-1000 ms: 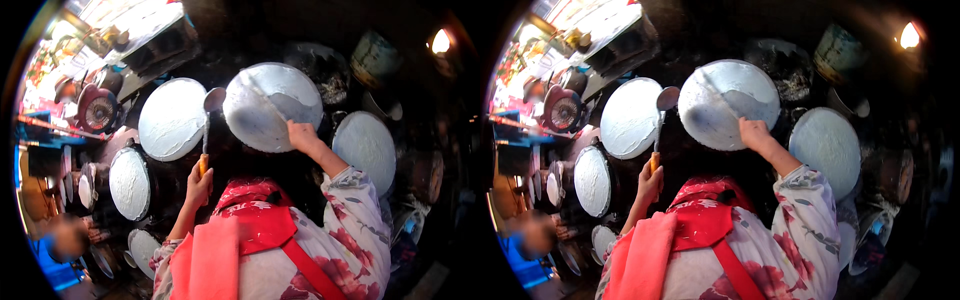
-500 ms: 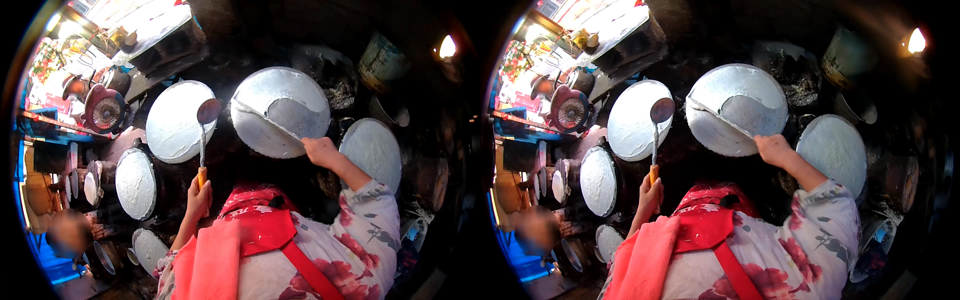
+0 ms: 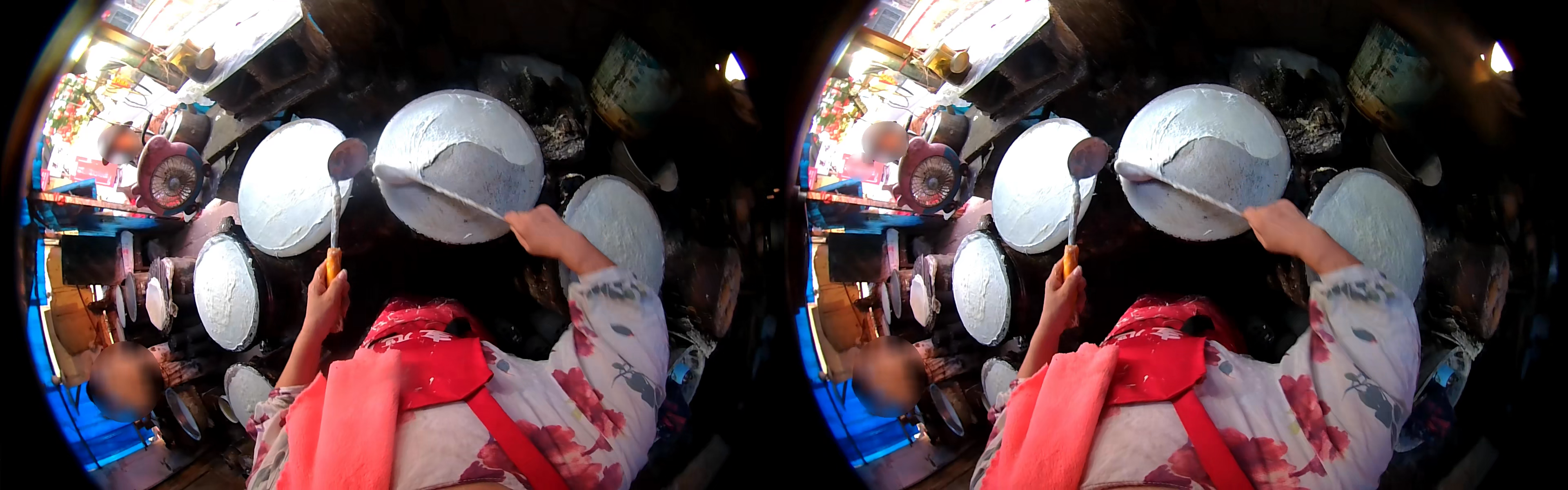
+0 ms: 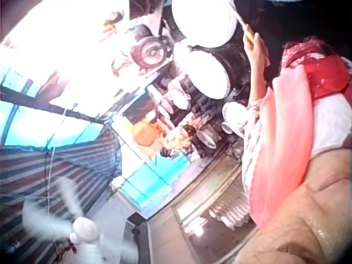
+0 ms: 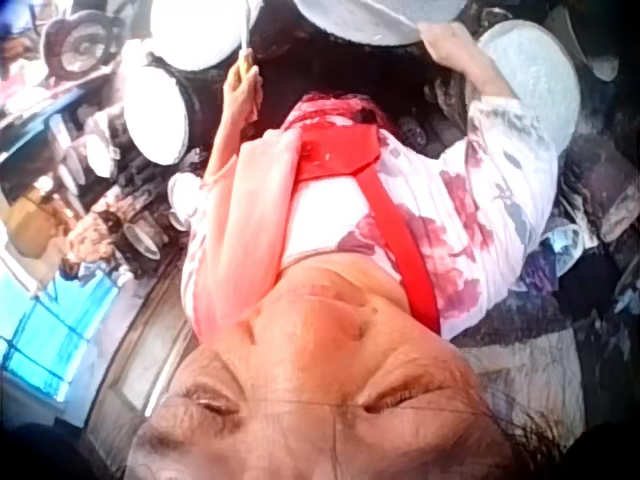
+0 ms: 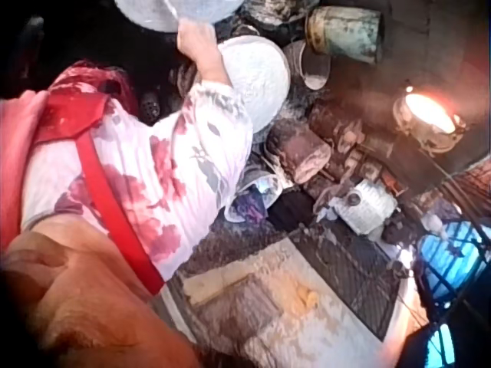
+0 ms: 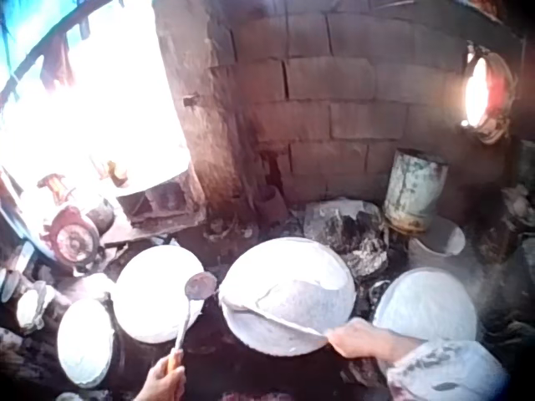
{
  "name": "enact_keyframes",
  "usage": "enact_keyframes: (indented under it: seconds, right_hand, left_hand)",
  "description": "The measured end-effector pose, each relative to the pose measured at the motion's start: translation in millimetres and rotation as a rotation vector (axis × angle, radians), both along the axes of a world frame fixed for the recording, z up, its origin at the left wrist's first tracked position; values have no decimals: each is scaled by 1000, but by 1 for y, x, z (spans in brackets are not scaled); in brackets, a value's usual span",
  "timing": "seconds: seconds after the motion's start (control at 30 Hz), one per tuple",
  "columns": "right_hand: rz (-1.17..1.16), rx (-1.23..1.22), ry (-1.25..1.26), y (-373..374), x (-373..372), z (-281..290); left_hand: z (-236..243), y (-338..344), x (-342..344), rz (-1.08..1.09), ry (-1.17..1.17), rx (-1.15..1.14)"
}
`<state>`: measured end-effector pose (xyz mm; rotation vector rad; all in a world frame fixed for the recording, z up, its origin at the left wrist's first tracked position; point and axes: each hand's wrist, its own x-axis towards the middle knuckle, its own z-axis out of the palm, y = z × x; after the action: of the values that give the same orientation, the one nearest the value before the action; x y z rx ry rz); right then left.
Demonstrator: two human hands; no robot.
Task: The person scoops white batter from a large metal bowl using a ladle and pours it onto several round, heated metal pans. They use a long wooden stick to spread the batter evenly across the surface of each pan. The person repeatedly moves between pans to manage the cooking process.
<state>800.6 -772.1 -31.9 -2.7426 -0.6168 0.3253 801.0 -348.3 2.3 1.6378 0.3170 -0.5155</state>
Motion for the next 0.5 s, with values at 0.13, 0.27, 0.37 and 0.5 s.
enact_keyframes:
  seconds: [0.13,0.27,0.37,0.5]
  right_hand:
    - [-159,1,-26,-3,-84,20]
    - [-426,45,-104,4,-161,14]
    - [-629,94,-140,32,-195,-15]
    - [-826,386,-158,114,-169,-35]
  left_hand:
    - [-14,0,8,-170,-16,139]
    - [-27,11,-19,-486,-186,387]
    - [-19,18,-30,-639,-336,366]
    - [-15,35,-30,-606,-700,378]
